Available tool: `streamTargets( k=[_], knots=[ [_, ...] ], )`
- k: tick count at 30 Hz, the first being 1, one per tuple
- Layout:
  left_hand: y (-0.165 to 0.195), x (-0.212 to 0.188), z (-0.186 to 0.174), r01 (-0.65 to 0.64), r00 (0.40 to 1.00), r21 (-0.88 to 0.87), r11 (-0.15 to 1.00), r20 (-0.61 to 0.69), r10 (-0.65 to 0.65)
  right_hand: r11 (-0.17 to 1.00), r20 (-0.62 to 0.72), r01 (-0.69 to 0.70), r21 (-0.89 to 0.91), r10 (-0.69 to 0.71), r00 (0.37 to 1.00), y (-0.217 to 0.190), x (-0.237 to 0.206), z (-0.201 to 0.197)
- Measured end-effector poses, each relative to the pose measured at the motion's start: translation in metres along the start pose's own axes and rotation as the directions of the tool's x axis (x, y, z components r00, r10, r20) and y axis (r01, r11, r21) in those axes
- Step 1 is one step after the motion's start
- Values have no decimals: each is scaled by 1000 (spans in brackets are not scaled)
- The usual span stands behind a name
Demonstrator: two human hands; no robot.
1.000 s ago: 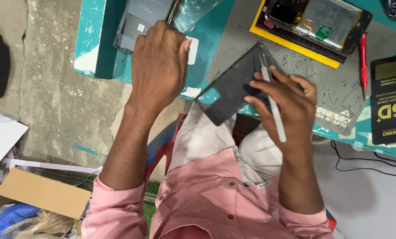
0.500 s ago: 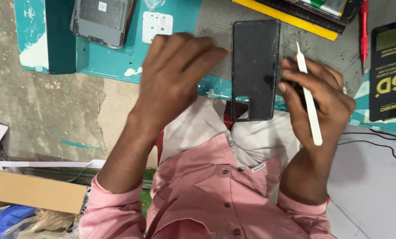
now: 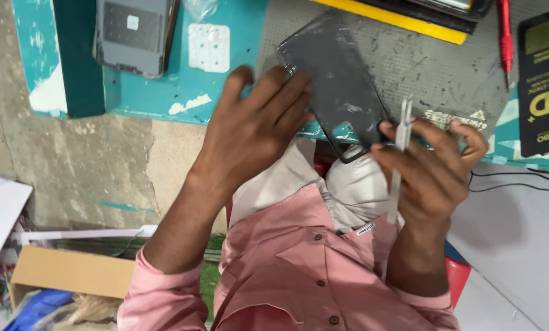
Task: The person uses a metal prying tool to separate the back cover of a smartphone, then applies adhesive along the edges of the back cover. The person then aligns and presses the back cover onto the phone body.
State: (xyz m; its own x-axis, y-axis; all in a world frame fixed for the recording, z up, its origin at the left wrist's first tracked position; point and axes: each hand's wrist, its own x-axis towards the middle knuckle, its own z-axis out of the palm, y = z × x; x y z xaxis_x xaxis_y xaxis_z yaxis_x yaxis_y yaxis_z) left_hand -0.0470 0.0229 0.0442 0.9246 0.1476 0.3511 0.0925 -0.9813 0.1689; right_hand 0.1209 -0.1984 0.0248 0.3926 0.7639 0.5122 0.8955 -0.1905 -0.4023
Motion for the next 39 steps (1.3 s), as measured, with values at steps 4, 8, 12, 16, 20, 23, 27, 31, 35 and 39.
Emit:
streamTargets(
  k=[4,8,12,16,20,23,27,31,35,39],
  knots=[
    [8,-10,0,-54,998,60,997,-27,56,996,-18,-84,-12,83,996,10,14,-7],
    [23,-8,4,-98,988,68,993,-113,105,964,-102,-226,137,241,965,3,29,-1],
    [56,1,7,115,993,32,993,18,-116,813,-110,-376,445,467,878,-15,28,4],
    [81,21,11,275,961,-125,953,26,-274,948,54,-249,200,243,969,-24,28,8],
    [73,28,-2,343,936,-115,932,-46,-350,982,149,-171,82,157,976,-22,40,17],
    [44,25,-9,276,959,106,955,-95,-267,990,193,-112,87,93,977,-24,49,19],
    [33,10,-12,232,972,-30,972,26,-232,990,241,-70,124,38,970,-22,66,24],
    [28,1,-2,235,972,-65,970,19,-234,976,314,0,218,-70,947,-12,85,28],
    [24,6,11,290,957,-118,950,24,-289,949,220,-45,314,-27,975,-11,81,21],
    [20,10,19,327,943,-150,933,110,-313,829,74,-93,552,63,995,-12,63,17]
  ],
)
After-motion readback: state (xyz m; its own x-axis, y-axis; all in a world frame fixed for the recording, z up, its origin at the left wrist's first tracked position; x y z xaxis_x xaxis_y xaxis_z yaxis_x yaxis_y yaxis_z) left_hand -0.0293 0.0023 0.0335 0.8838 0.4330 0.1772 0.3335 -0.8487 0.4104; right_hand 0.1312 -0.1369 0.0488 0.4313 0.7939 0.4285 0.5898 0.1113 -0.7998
